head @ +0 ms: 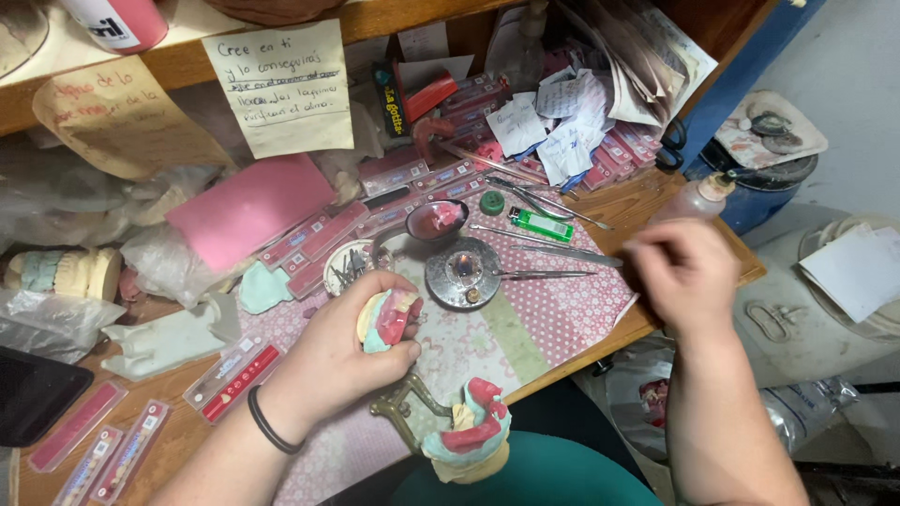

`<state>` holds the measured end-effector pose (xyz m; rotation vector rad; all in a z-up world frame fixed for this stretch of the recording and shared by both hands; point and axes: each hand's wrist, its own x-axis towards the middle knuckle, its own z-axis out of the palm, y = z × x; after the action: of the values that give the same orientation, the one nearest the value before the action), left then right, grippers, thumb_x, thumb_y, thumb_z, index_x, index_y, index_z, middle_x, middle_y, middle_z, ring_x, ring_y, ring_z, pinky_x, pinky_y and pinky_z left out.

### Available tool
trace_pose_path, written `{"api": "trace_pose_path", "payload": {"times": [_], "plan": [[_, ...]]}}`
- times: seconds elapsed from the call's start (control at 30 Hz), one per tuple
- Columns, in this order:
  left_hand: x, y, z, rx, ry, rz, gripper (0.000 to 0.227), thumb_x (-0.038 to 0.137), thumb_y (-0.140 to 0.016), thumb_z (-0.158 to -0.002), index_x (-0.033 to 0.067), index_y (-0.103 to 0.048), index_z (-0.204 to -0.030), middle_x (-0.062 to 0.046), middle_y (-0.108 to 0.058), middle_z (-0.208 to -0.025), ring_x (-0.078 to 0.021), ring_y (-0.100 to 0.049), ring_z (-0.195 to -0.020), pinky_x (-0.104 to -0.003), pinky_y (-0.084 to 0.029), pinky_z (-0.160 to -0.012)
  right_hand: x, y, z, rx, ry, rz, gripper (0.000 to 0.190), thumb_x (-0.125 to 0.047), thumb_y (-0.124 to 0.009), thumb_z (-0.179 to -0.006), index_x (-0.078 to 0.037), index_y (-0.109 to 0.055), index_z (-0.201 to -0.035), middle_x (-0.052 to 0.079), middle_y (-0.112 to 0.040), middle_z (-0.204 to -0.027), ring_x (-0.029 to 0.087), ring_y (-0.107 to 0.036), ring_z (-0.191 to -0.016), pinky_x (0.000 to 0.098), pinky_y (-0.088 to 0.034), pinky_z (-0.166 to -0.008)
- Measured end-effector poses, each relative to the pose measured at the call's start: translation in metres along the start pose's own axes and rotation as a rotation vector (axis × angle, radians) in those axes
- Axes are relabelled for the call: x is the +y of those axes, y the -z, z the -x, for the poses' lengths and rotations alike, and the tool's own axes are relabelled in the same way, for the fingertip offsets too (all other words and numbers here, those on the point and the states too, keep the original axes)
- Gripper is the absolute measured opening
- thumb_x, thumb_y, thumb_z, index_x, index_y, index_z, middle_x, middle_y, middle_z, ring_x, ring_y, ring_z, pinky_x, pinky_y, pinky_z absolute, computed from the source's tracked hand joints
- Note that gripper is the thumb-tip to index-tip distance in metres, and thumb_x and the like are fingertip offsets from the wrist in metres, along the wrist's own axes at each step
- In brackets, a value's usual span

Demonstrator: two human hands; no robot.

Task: The person assembles a dental prosthesis by hand, placing small tooth-shaped pieces into a pink and blue mold. They use a metal tool to adjust and secure the pieces, then fit the upper and lower halves together to check alignment.

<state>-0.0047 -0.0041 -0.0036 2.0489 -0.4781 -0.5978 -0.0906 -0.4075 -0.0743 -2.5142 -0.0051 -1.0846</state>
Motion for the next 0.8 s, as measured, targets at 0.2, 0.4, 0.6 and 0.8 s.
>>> {"api": "trace_pose_path", "payload": {"times": [0.2,0.4,0.6,0.8], "plan": [[-0.001,-0.001,-0.001,0.016,-0.041,-0.038,0.05,0.026,-0.079,-0.07,0.0273,-0.064,-0.118,0.009,-0.079,-0.09,-0.0109,-0.071,-0.08,-0.029,-0.054,-0.081,-0.017,-0.021,-0.034,-0.608,0.132,0.141,0.008,-0.022,-0.072,-0.094,-0.018,-0.074,-0.101,-0.001,-0.077,-0.097,0.023,-0.072,-0.094,0.0401,-0.055,-0.08],[-0.011,0.001,-0.004,0.064,-0.147,0.13,0.059,0.017,-0.083,-0.063,0.0118,-0.072,-0.12,-0.017,-0.08,-0.089,-0.0302,-0.08,-0.089,-0.043,-0.063,-0.083,-0.04,-0.023,-0.054,-0.676,0.15,0.235,0.02,-0.019,-0.073,-0.087,-0.018,-0.073,-0.107,0.009,-0.078,-0.096,0.031,-0.075,-0.101,0.0455,-0.057,-0.09],[-0.008,0.001,-0.002,0.069,-0.147,0.078,0.061,0.023,-0.084,-0.064,0.0154,-0.071,-0.123,-0.013,-0.079,-0.088,-0.0307,-0.078,-0.089,-0.042,-0.06,-0.082,-0.042,-0.028,-0.059,-0.722,0.231,0.347,0.028,-0.02,-0.072,-0.084,-0.018,-0.069,-0.112,0.011,-0.077,-0.095,0.032,-0.076,-0.098,0.0469,-0.06,-0.087],[-0.007,-0.001,-0.003,0.046,-0.129,-0.107,0.055,0.038,-0.075,-0.069,0.0237,-0.06,-0.12,0.002,-0.075,-0.106,-0.0176,-0.07,-0.093,-0.034,-0.051,-0.083,-0.018,-0.018,-0.057,-0.612,0.139,0.191,0.046,-0.011,-0.063,-0.082,-0.011,-0.07,-0.127,0.012,-0.073,-0.128,0.034,-0.065,-0.121,0.0488,-0.051,-0.102]]}}
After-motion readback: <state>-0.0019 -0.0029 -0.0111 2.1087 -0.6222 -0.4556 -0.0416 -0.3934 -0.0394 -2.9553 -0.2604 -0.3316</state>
